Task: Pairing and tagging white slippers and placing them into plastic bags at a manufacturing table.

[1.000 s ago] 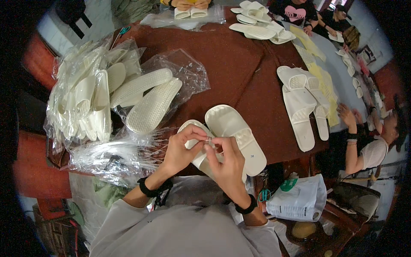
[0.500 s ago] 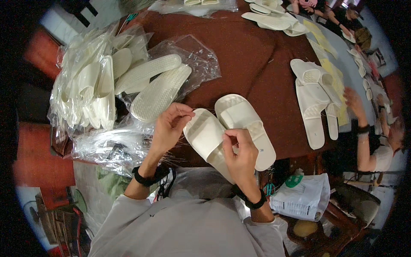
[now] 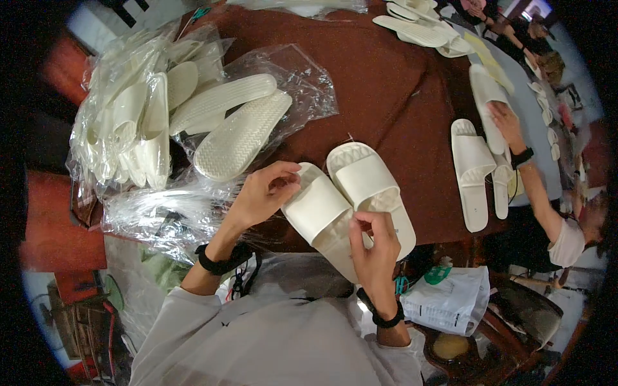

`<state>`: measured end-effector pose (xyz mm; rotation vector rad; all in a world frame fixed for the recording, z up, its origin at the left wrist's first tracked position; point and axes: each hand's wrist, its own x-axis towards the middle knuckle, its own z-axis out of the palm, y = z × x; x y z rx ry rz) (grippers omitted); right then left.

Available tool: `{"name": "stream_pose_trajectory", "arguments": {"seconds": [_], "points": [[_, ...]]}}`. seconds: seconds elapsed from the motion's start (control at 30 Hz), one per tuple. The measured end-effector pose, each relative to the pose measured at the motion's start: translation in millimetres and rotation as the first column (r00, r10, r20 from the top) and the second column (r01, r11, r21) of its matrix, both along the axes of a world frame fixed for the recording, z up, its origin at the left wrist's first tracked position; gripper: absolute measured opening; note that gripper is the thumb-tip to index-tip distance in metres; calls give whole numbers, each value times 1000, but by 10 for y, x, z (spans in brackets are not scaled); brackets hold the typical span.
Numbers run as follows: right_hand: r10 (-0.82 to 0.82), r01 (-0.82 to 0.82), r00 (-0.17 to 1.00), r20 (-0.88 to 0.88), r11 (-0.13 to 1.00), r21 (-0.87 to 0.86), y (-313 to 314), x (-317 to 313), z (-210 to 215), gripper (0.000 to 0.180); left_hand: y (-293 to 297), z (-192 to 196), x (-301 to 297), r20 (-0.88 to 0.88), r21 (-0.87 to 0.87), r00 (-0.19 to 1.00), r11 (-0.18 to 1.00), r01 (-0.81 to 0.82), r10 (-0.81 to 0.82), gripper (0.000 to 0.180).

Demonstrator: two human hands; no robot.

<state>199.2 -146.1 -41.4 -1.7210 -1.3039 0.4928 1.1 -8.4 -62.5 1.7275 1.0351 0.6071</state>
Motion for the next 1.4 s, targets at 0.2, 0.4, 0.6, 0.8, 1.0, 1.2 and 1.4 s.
{"name": "stream_pose_trajectory", "arguments": {"seconds": [0.2, 0.4, 0.6, 0.8, 1.0, 1.2, 1.4], "points": [[160, -135, 962, 221, 983, -124, -174, -26, -112, 33, 37, 118, 154, -12, 12, 998, 998, 66, -66, 35], [174, -171, 929, 326, 985, -38, -177, -30, -293, 35, 157, -4, 447, -207, 213, 978, 976, 46, -1, 35], [172, -176, 947, 273, 984, -12, -142, -36, -278, 29, 268, -21, 638, -337, 196, 941, 976, 91, -20, 31], [7, -8, 986, 165, 1000, 5, -298, 95, -240, 21, 274, -66, 679, -375, 211, 927, 976, 62, 22, 29], [-166, 188, 953, 253, 980, -61, -391, 385, -145, 19, 288, -48, 697, -398, 165, 917, 984, 61, 9, 25], [-88, 114, 980, 176, 984, -140, -407, 357, -86, 21, 298, -75, 682, -402, 128, 916, 990, 52, 4, 26], [-36, 78, 952, 303, 989, -129, -323, 289, -197, 15, 295, -40, 681, -386, 132, 923, 989, 62, -6, 26]]}}
